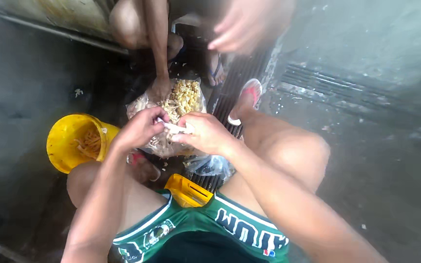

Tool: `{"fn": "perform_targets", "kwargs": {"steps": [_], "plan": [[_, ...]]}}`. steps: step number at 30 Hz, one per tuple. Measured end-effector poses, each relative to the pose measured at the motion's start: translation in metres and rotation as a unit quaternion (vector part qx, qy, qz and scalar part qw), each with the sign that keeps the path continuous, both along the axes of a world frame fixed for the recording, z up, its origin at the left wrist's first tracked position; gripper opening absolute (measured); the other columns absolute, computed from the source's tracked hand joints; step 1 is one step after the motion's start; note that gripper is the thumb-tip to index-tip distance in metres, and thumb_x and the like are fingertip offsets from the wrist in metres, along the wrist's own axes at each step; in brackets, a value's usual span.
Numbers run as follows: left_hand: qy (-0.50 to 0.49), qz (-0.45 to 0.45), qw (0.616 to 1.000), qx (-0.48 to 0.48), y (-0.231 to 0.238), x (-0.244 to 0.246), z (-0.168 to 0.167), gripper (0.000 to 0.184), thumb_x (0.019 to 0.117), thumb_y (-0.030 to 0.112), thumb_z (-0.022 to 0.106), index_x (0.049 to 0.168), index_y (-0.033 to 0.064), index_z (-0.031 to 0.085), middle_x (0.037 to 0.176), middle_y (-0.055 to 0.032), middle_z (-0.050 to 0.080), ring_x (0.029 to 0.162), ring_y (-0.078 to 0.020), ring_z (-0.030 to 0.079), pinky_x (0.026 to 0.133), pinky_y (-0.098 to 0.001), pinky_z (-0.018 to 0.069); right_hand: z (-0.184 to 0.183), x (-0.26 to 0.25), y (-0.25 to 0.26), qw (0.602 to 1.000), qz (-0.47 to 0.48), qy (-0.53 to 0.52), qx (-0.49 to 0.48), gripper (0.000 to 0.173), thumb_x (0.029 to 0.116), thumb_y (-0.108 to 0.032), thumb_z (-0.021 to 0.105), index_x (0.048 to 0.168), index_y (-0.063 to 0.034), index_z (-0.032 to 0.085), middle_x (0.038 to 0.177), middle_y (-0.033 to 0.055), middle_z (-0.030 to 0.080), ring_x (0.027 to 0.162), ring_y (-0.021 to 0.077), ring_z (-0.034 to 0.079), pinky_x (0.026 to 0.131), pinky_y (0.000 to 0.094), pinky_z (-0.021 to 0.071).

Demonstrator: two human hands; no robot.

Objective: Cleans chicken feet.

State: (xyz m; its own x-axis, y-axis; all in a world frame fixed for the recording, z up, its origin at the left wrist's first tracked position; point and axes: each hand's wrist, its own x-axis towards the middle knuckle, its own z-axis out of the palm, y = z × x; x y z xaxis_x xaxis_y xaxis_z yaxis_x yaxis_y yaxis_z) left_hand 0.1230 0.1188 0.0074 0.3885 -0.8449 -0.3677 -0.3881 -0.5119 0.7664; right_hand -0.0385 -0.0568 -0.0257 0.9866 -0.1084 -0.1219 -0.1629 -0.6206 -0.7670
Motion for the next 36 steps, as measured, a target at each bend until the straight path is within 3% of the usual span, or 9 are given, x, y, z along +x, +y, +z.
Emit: {"fn": "perform_targets", "kwargs": {"steps": [4,6,10,12,15,19,23,26,36], "plan": [[0.002,-0.028,0.999,-0.042,-0.014,-0.013,0.001,0.015,0.1049,0.019,0.057,0.113,0.0113,0.068,0.091,-0.0025,0.07,0.077,-0.0123,0.067,0.072,-0.035,0.0597,-0.006,-0.002,0.004,0.998,0.029,-0.031,-0.036,0.032,0.1009,-0.039,0.064,0.093,-0.0088,0.069,0.083,0.0044,0.065,0.077,0.0186,0.066,0.071,0.0432,0.0584],[0.035,0.002,0.997,-0.074,-0.013,-0.013,-0.004,0.018,0.1067,0.02,0.056,0.114,0.0086,0.067,0.09,-0.0038,0.069,0.073,-0.0122,0.066,0.067,-0.032,0.0584,-0.003,-0.003,0.001,0.998,0.02,-0.044,-0.026,0.03,0.1033,-0.037,0.061,0.092,-0.0105,0.069,0.079,0.0024,0.065,0.072,0.0157,0.064,0.067,0.0406,0.0575],[0.118,0.037,0.982,-0.145,-0.003,-0.014,-0.01,0.02,0.1078,0.016,0.048,0.106,0.0054,0.064,0.077,-0.0032,0.06,0.059,-0.0103,0.054,0.053,-0.0264,0.0469,0.002,-0.005,-0.002,0.999,0.024,-0.014,0.019,0.032,0.1012,-0.041,0.063,0.092,-0.0113,0.07,0.074,0.0006,0.062,0.065,0.0121,0.06,0.061,0.0365,0.0542],[0.138,0.053,0.976,-0.158,0.0,-0.014,-0.008,0.019,0.1074,0.014,0.046,0.105,0.0058,0.063,0.074,-0.0031,0.058,0.054,-0.0103,0.051,0.048,-0.0255,0.0439,0.0,-0.006,0.003,0.998,0.036,-0.021,0.05,0.03,0.1026,-0.037,0.061,0.088,-0.0111,0.069,0.069,-0.0009,0.059,0.061,0.0096,0.057,0.058,0.0324,0.051],[0.14,0.085,0.973,-0.161,0.001,-0.018,-0.01,0.017,0.1067,0.016,0.051,0.103,0.0062,0.065,0.07,-0.0023,0.056,0.053,-0.0097,0.048,0.047,-0.0245,0.0395,-0.004,-0.006,0.013,0.995,0.029,-0.046,0.082,0.03,0.1036,-0.032,0.059,0.084,-0.0111,0.066,0.069,-0.0014,0.057,0.063,0.0086,0.056,0.059,0.0311,0.0497],[0.139,0.114,0.972,-0.148,0.0,-0.013,-0.011,0.019,0.1031,0.021,0.062,0.092,0.0056,0.066,0.069,-0.0019,0.057,0.056,-0.0098,0.05,0.053,-0.0266,0.0418,-0.004,-0.004,0.02,0.994,0.006,-0.04,0.106,0.031,0.1022,-0.035,0.061,0.082,-0.0114,0.067,0.069,-0.0021,0.058,0.062,0.0071,0.055,0.058,0.029,0.0482],[0.18,0.174,0.959,-0.135,-0.001,-0.009,-0.009,0.008,0.0995,0.012,0.065,0.104,0.0054,0.064,0.073,-0.0045,0.062,0.055,-0.0104,0.051,0.051,-0.0253,0.0423,-0.004,-0.002,0.024,0.99,0.005,-0.049,0.133,0.032,0.1033,-0.032,0.059,0.081,-0.0111,0.067,0.067,-0.0035,0.057,0.061,0.0051,0.054,0.059,0.0253,0.0472],[0.177,0.221,0.948,-0.143,0.001,0.001,-0.006,0.014,0.0979,0.011,0.067,0.109,0.006,0.06,0.078,-0.0055,0.064,0.06,-0.0115,0.056,0.056,-0.0273,0.0487,0.002,0.0,0.024,0.989,-0.009,-0.062,0.131,0.033,0.1049,-0.031,0.056,0.081,-0.0115,0.067,0.066,-0.0043,0.057,0.06,0.0042,0.054,0.058,0.0235,0.0469],[0.179,0.267,0.94,-0.118,-0.001,0.009,-0.01,0.026,0.0952,0.011,0.069,0.117,0.0053,0.057,0.08,-0.0085,0.061,0.06,-0.0145,0.055,0.056,-0.0291,0.0485,0.002,0.003,0.029,0.989,-0.027,-0.105,0.098,0.031,0.1042,-0.027,0.056,0.081,-0.0112,0.07,0.065,-0.0058,0.057,0.06,0.0021,0.052,0.058,0.0222,0.0457]]}}
